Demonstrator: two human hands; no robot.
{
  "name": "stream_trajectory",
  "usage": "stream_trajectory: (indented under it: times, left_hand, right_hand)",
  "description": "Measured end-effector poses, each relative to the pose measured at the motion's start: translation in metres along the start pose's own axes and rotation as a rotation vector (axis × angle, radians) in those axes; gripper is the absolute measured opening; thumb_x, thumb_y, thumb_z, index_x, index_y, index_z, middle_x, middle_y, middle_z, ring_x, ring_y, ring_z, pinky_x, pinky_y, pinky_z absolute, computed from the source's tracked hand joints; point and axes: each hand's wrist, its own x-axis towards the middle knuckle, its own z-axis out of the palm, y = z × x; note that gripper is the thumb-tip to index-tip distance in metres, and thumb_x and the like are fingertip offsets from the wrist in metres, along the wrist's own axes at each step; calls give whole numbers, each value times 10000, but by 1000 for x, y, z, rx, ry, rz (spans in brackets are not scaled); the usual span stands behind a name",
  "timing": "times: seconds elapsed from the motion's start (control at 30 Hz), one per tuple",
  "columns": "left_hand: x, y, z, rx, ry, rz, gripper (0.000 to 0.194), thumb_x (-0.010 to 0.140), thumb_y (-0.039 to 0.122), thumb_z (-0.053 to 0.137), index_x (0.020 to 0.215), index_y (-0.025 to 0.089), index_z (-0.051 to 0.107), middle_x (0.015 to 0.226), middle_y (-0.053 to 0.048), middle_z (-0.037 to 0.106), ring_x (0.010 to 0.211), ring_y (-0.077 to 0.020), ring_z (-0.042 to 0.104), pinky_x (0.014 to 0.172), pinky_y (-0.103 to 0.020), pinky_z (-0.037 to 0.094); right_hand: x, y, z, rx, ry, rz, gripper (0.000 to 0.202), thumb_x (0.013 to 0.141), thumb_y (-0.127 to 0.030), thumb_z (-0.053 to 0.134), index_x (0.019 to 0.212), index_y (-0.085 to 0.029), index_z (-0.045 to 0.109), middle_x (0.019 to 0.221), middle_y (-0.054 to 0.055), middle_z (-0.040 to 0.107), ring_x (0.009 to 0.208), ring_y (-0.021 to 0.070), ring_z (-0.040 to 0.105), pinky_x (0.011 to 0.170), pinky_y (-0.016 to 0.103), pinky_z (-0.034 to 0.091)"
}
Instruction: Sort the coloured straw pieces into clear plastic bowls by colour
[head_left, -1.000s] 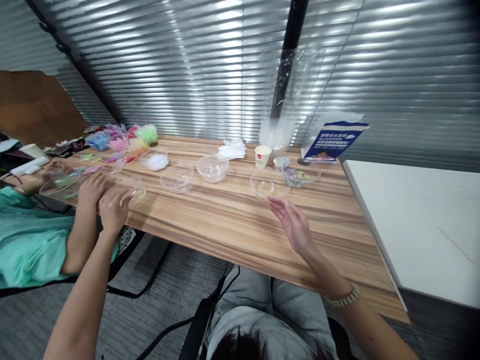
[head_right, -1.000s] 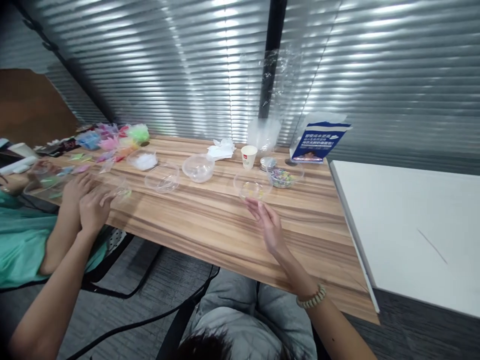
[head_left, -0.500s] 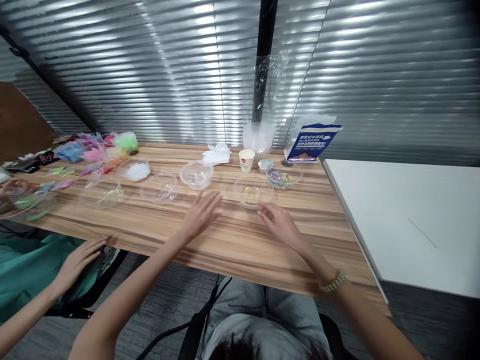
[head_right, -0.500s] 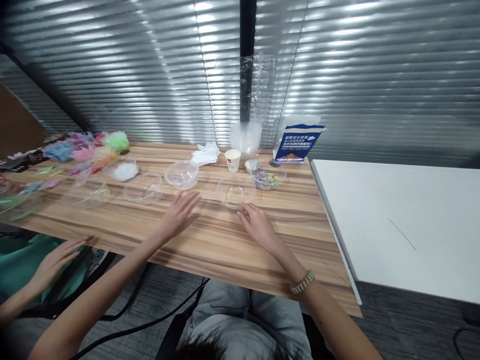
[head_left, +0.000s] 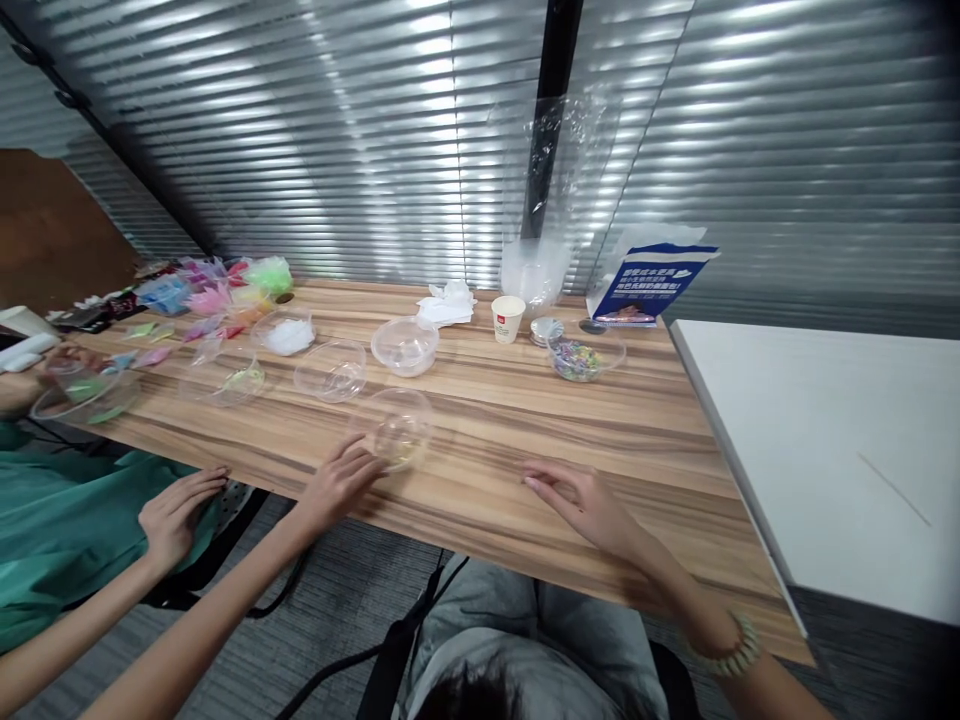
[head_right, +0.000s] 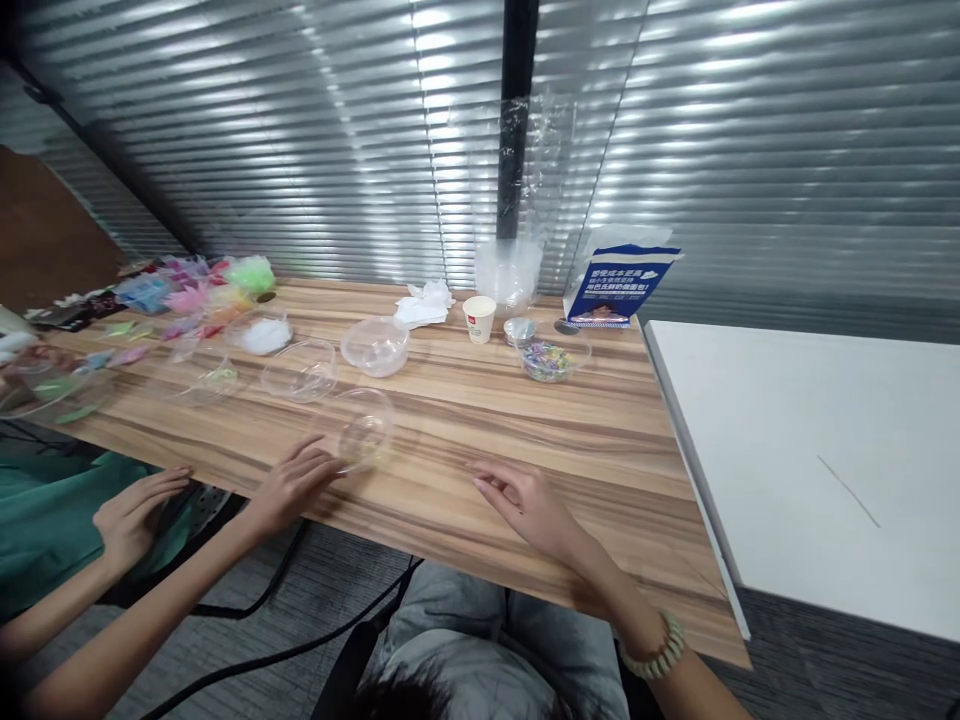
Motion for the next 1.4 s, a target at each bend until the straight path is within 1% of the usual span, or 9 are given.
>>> stream_trajectory:
  times: [0.23,0.37,0.5,0.63,0.77,0.97,1.13,1.23,1.4]
  left_hand:
    - [-102,-94,-31,294,-141,-288,248,927,272,373,1027,164,573,969,-103,678,874,-215,627,935,-421,426]
    - [-97,-131,-38,502,-114,-506,449,935,397,288,1177,81,495,1087,-182,629,1004,-283,576,955,-497,384]
    - [-53,-139,-32,593,-13,-594,604,921,462,297,1297,-5,365,1313,-267,450,1202,-352,435,999,-539,307]
    - [3,-133,-7,461,-86,-478,504,910,417,327,1198,41,498,1233,-221,549,1198,-318,462,1067,-511,213]
    - [49,-120,14,421,-243,-489,376,908,292,293,926,134,634,847,-129,693,883,-250,631,1041,-469,267]
    - [84,-64,14,278,-303,-653,412,894,415,346,793,155,650,702,-130,672,658,-280,640,602,-323,424]
    - [98,10,21,187,-324,-423,346,907,357,394,756,165,639,654,-90,668,557,-214,615,488,-249,341]
    - [112,41,38,154,-200,-158,298,919,273,399,755,168,624,647,-71,664,578,-191,614,522,-255,388]
    - [144,39,60,148,-17,47,219,926,246,437,821,154,605,692,-50,656,649,-177,613,683,-308,467]
  right_hand:
    - [-9,13,-4,-52,17,-31,273,907,-352,452,1069,-245,644,1090,49,670,1009,229,630,880,390,510]
    - [-11,17,-5,-54,39,-34,276,907,-362,451,1051,-236,651,1088,50,671,1021,227,624,892,389,506]
    - [-17,21,-10,-70,61,-13,284,911,-358,443,1075,-235,641,1108,51,663,1034,225,619,897,385,503]
    - [-22,25,-19,-84,103,-2,289,912,-342,435,1101,-246,631,1086,54,672,983,223,640,846,374,524]
    - [-32,29,-30,-122,186,17,275,896,-353,455,1053,-242,652,1031,61,690,932,225,656,804,361,539]
    - [-45,48,-54,-147,272,131,304,889,-399,468,1069,-226,642,1039,75,684,948,238,647,806,379,532]
    - [-1,73,-92,-136,454,313,406,909,-439,446,1158,-141,562,708,35,640,637,166,605,641,322,515]
    - [41,84,-111,-64,443,345,315,907,-380,509,1109,-142,551,981,53,612,808,145,606,727,334,521]
    - [90,93,-119,-52,429,334,285,901,-351,529,1103,-152,550,1083,68,579,894,159,591,769,348,519]
